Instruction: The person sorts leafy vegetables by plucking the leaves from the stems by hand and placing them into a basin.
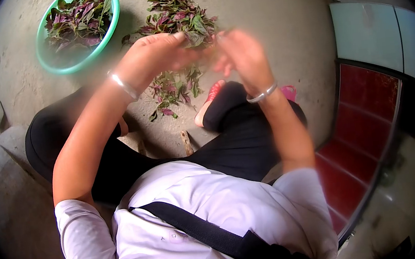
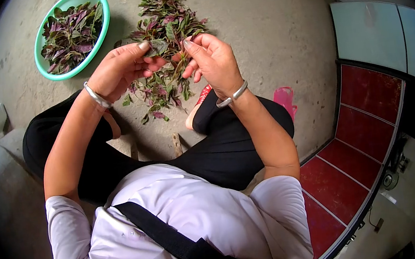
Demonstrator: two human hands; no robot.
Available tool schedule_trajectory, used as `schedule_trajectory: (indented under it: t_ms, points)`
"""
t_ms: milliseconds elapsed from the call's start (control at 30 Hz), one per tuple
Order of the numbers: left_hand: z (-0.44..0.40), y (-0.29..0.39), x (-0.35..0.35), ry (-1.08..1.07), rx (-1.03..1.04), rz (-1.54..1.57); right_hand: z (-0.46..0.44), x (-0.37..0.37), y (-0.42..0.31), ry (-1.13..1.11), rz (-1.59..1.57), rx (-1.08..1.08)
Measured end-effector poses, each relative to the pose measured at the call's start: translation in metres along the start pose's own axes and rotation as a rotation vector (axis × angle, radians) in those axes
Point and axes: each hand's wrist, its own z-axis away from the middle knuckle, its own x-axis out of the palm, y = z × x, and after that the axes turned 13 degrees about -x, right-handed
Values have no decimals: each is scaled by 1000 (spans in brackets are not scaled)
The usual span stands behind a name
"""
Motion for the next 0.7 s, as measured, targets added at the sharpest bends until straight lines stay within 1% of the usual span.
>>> schedule_trajectory:
  t_ms: [33, 167, 233, 367, 467, 500, 533, 600, 700]
  points:
    - [4, 3, 3, -9, 41, 10, 0, 0, 0, -3, -3, 9]
    - [-3, 0, -9, 32, -29, 203, -1, 1, 2, 7, 21, 17]
    - [-6, -2, -13, -5, -1, 253, 0, 3, -1, 13, 28, 25]
    - [-3, 1, -6, -29, 42, 320, 1, 5, 0, 10, -4, -46]
    - [-5, -5, -3, -97, 58, 186, 2, 6, 3, 2, 53, -88]
    - [-9, -9, -6, -10, 38, 92, 2, 6, 3, -4, 95, -93]
    - [-11, -14, -6, 29, 51, -12, 3, 7, 3, -10, 136, -96]
    - [-7, -15, 4, 50, 26, -231, 5, 12, 4, 21, 159, -169]
    - [-16, -30, 0, 2, 87, -354, 7, 17, 10, 32, 245, -279]
